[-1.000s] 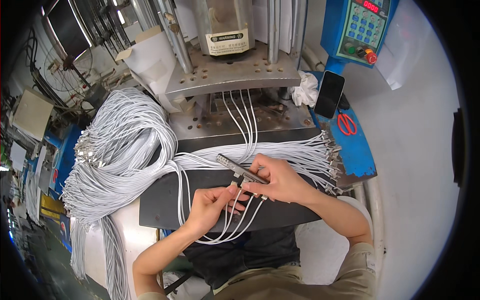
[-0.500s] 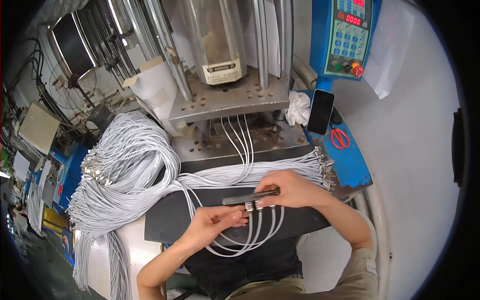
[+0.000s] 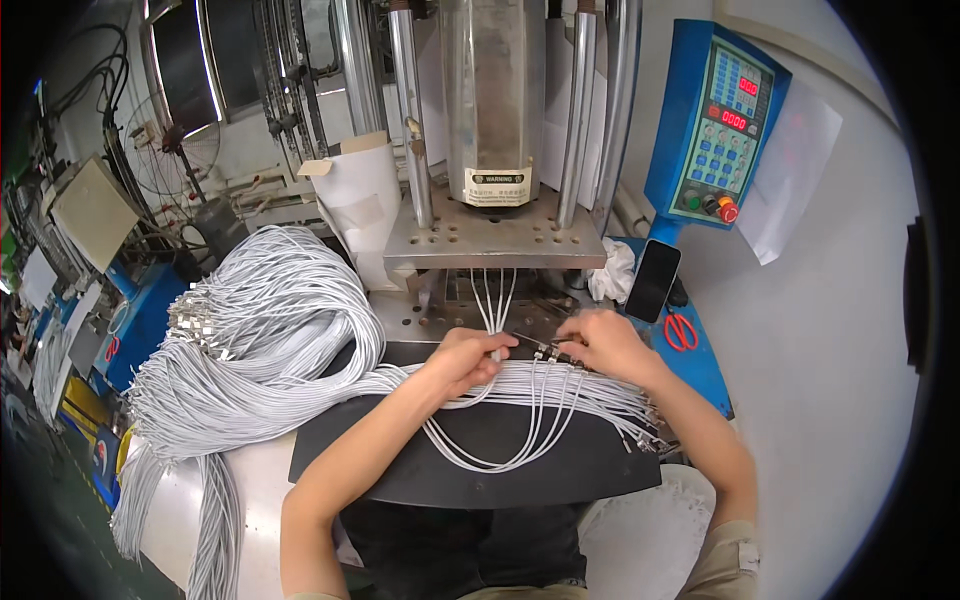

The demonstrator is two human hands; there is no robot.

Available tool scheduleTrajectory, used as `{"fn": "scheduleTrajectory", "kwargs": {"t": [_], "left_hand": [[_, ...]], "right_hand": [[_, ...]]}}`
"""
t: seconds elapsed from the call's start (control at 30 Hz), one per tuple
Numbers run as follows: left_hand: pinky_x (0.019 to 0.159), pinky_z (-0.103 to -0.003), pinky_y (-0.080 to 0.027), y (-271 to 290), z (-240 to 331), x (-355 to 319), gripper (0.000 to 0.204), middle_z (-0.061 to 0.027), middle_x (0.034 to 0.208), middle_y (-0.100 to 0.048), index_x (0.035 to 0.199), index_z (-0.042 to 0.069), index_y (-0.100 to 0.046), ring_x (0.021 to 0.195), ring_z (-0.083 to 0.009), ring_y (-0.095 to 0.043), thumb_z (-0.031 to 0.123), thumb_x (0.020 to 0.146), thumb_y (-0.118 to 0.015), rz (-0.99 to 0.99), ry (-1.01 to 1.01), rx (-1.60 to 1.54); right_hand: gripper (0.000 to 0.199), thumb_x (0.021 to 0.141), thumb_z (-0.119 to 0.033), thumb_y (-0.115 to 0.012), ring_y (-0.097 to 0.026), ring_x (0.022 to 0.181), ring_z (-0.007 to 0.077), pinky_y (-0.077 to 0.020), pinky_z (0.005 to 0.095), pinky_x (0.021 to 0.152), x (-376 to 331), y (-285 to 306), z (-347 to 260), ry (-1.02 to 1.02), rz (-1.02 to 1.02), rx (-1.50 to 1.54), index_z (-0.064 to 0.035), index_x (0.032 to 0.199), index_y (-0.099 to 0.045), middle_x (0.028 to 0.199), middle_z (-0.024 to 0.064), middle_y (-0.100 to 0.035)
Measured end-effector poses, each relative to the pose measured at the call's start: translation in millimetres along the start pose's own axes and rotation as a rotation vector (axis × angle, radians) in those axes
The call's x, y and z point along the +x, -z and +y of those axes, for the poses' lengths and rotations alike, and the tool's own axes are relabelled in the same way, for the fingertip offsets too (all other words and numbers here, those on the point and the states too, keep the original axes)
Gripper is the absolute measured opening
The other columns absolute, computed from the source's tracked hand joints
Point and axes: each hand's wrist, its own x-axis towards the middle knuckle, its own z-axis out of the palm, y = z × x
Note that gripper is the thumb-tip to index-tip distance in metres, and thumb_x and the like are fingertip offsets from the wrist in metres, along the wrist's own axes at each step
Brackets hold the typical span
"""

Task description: The person arranges white cables from bundles, inserts their connector ends into a metal mold fixture, and loads them into a pressing machine.

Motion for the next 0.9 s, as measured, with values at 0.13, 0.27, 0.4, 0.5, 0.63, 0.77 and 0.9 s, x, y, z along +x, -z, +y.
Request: {"fn": "scheduleTrajectory", "kwargs": {"t": [0.13,0.27,0.4,0.5,0.63,0.77,0.9], "left_hand": [[0.045,-0.018,-0.045,11,5,-9,0.027,-0.0064,0.086,-0.07,0.113,-0.008,-0.066,0.053,-0.0068,-0.056,0.016,0.104,-0.059,0.1,0.024,0.08],[0.061,-0.022,-0.061,7,-3,-7,0.029,-0.0109,0.089,-0.074,0.11,-0.007,-0.068,0.065,-0.0125,-0.07,0.02,0.103,-0.061,0.113,-0.018,0.153],[0.07,-0.032,-0.065,-5,-9,0,0.032,-0.018,0.089,-0.072,0.106,-0.011,-0.066,0.074,-0.0236,-0.074,0.02,0.103,-0.062,0.043,-0.101,0.105],[0.069,-0.027,-0.064,9,-3,-16,0.031,-0.0154,0.09,-0.073,0.111,-0.01,-0.066,0.073,-0.0189,-0.075,0.02,0.103,-0.061,0.056,-0.147,0.105],[0.068,-0.028,-0.064,10,15,-62,0.031,-0.0132,0.087,-0.072,0.109,-0.01,-0.067,0.073,-0.0199,-0.075,0.02,0.103,-0.062,0.079,-0.183,0.114],[0.063,-0.028,-0.063,-15,11,-103,0.031,-0.0124,0.085,-0.071,0.107,-0.009,-0.068,0.068,-0.0196,-0.074,0.02,0.103,-0.063,0.0,-0.121,0.141],[0.058,-0.027,-0.06,-9,0,-159,0.028,-0.0125,0.08,-0.07,0.106,-0.011,-0.068,0.062,-0.0197,-0.072,0.017,0.103,-0.062,0.217,-0.02,0.148]], "right_hand": [[0.033,0.087,-0.027,-0.069,-0.07,0.088,0.0341,-0.0542,0.0471,0.078,75,-35,33,-0.013,0.382,-0.049,-0.0059,0.112,-0.071,0.094,0.017,-0.072],[0.035,0.093,-0.026,-0.064,-0.062,0.116,0.0319,-0.0495,0.0443,0.099,179,-93,76,-0.009,0.725,-0.187,-0.0133,0.125,-0.066,0.124,0.0143,-0.067],[0.042,0.097,-0.03,-0.06,-0.057,0.125,0.0266,-0.0445,0.0406,0.107,201,-120,112,0.064,0.843,0.437,-0.0164,0.137,-0.057,0.13,0.0077,-0.064],[0.028,0.101,-0.034,-0.056,-0.059,0.096,0.0182,-0.0424,0.0332,0.072,187,-102,75,-0.182,0.6,1.122,-0.0168,0.123,-0.058,0.112,0.0036,-0.066],[0.02,0.103,-0.037,-0.054,-0.053,0.068,0.01,-0.0302,0.0262,0.045,147,-56,46,-0.519,0.166,1.42,-0.0179,0.107,-0.058,0.091,0.0007,-0.064],[0.055,0.091,-0.057,-0.063,-0.071,0.091,0.0328,-0.0546,0.0455,0.071,135,-106,67,-0.087,0.601,0.017,-0.007,0.115,-0.067,0.097,0.0215,-0.072],[0.084,0.081,-0.074,-0.064,-0.069,0.106,0.0393,-0.0526,0.0465,0.091,113,-48,-47,-0.258,-0.075,0.097,0.0054,0.11,-0.07,0.109,0.025,-0.072]]}}
